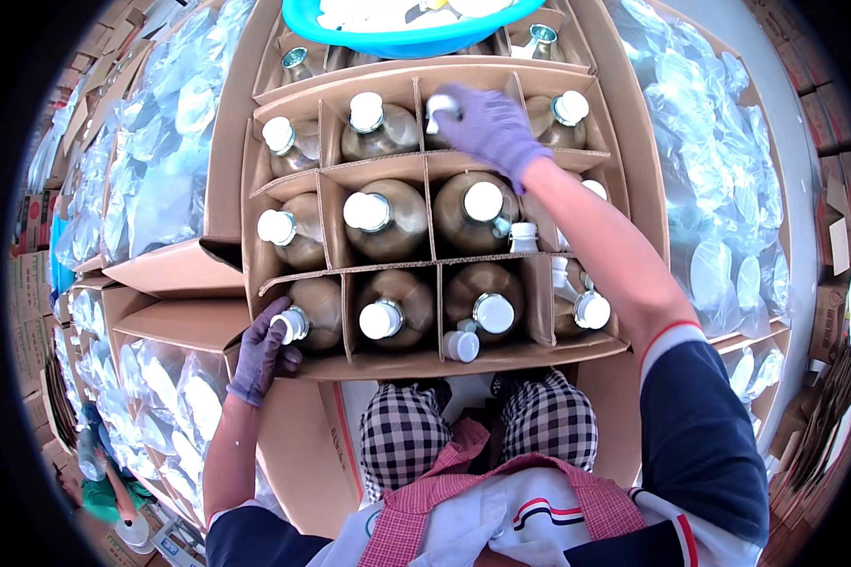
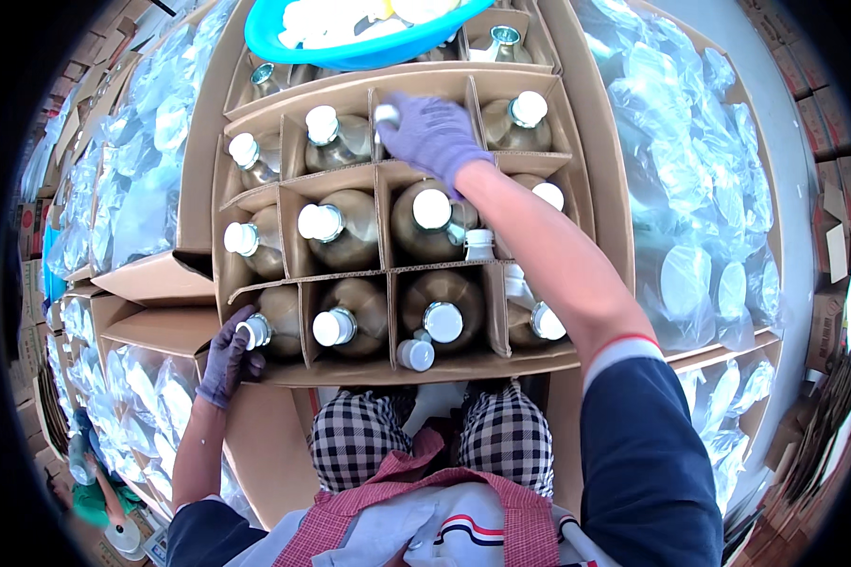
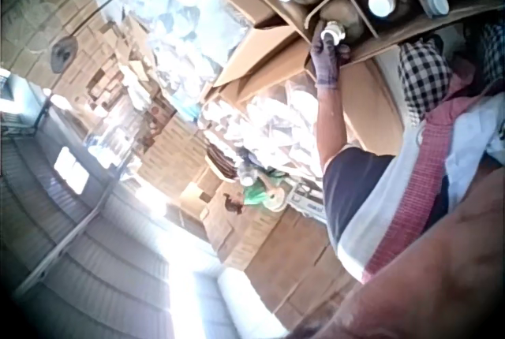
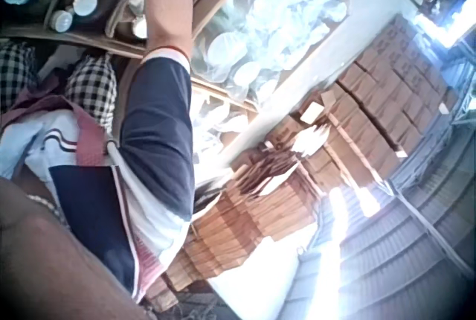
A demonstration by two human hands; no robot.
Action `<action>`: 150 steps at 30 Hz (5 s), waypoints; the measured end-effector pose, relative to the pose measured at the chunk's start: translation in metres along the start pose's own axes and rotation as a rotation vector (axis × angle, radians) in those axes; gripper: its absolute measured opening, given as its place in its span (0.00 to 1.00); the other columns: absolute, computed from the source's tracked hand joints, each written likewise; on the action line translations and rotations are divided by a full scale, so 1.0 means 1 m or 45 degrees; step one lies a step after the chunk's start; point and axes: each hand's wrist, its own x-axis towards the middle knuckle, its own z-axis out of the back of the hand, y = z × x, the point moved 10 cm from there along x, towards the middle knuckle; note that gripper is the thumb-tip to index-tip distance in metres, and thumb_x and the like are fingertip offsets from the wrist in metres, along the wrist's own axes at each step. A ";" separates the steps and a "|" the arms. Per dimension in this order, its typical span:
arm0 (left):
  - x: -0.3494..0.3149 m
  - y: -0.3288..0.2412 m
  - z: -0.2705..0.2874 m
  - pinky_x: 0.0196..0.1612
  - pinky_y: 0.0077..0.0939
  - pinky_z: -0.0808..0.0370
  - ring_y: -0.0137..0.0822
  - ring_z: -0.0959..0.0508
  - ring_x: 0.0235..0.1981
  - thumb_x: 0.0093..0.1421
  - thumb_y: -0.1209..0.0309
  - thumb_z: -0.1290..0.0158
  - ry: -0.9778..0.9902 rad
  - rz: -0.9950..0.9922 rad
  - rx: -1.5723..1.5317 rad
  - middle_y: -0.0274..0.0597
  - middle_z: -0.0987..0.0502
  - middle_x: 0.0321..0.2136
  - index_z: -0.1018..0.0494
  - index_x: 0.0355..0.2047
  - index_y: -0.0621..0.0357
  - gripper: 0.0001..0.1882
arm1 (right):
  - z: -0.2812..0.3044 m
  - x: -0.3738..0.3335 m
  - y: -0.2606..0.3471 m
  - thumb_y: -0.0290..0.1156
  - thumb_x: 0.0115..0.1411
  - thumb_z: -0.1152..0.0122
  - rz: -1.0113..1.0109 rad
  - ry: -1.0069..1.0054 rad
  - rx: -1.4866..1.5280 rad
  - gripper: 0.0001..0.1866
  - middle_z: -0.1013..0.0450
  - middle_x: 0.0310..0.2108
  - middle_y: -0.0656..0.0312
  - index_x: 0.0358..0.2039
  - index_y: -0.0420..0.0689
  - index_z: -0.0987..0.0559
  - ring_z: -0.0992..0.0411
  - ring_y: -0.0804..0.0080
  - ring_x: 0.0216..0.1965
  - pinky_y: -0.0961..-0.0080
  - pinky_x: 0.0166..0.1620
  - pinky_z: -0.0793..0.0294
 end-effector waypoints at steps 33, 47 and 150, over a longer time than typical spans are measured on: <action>0.029 -0.237 -0.342 0.50 0.44 0.29 0.53 0.26 0.46 0.56 0.64 0.44 -0.035 -1.341 1.387 0.56 0.27 0.44 0.33 0.51 0.60 0.24 | 0.071 -0.182 -0.071 0.49 0.59 0.46 -0.157 -0.075 0.333 0.24 0.25 0.42 0.46 0.52 0.48 0.30 0.28 0.45 0.46 0.57 0.48 0.28; -0.028 -0.079 -0.313 0.54 0.48 0.38 0.40 0.30 0.47 0.49 0.48 0.44 0.323 -1.255 2.018 0.41 0.25 0.35 0.22 0.26 0.57 0.22 | 0.010 -0.263 -0.081 0.33 0.59 0.49 0.509 0.396 -1.043 0.12 0.29 0.42 0.64 0.43 0.52 0.23 0.30 0.67 0.47 0.69 0.46 0.33; -0.110 -0.317 -0.223 0.36 0.29 0.25 0.33 0.24 0.29 0.62 0.67 0.50 0.763 -1.615 -0.030 0.40 0.25 0.30 0.30 0.40 0.62 0.11 | 0.123 -0.216 0.094 0.30 0.60 0.43 0.737 0.654 1.502 0.12 0.27 0.39 0.41 0.41 0.36 0.28 0.24 0.49 0.38 0.59 0.39 0.20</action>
